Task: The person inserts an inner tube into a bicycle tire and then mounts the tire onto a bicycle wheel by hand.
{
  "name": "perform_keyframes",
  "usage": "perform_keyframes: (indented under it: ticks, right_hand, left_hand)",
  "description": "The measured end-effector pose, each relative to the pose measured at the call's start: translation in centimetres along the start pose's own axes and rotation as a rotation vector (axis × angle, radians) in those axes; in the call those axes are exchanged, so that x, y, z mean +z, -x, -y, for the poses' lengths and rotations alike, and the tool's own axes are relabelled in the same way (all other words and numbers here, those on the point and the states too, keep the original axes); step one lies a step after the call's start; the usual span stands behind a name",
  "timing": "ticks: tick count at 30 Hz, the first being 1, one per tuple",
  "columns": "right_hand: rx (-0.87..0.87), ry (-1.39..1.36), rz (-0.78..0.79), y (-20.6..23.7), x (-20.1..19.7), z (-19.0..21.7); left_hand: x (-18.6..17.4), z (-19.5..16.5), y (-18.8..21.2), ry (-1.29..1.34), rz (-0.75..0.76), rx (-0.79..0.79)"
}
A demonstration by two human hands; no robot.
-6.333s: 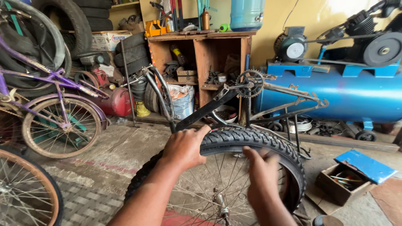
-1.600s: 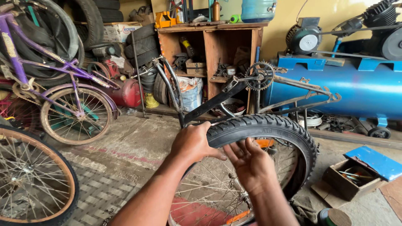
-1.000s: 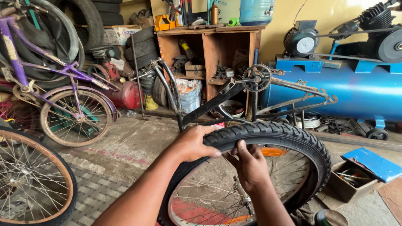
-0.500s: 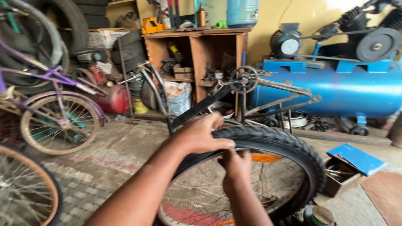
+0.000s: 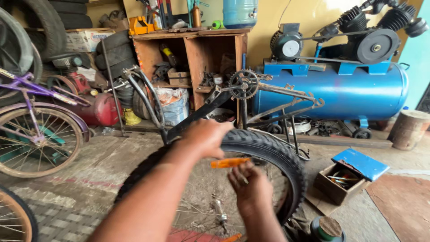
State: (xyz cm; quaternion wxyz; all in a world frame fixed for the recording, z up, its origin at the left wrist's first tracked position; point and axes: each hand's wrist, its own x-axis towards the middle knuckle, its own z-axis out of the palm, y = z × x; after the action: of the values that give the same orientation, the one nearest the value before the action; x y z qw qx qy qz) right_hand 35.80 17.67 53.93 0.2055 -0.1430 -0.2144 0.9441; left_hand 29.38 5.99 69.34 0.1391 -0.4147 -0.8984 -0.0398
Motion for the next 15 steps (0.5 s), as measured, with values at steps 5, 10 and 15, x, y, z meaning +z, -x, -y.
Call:
perform_keyframes:
  ticks: [5,10,15]
  right_hand:
    - [0.017,-0.323,0.086,-0.8,0.4,2.3]
    - [0.007,-0.578,0.141,0.8,1.6,2.1]
    - [0.040,-0.519,0.223,1.8,3.1,2.6]
  left_hand:
    - [-0.2,0.5,1.7,0.006,0.005,-0.049]
    - [0.1,-0.4,2.1,-0.022,-0.062,-0.014]
    - [-0.6,0.6,3.0,0.080,-0.032,0.014]
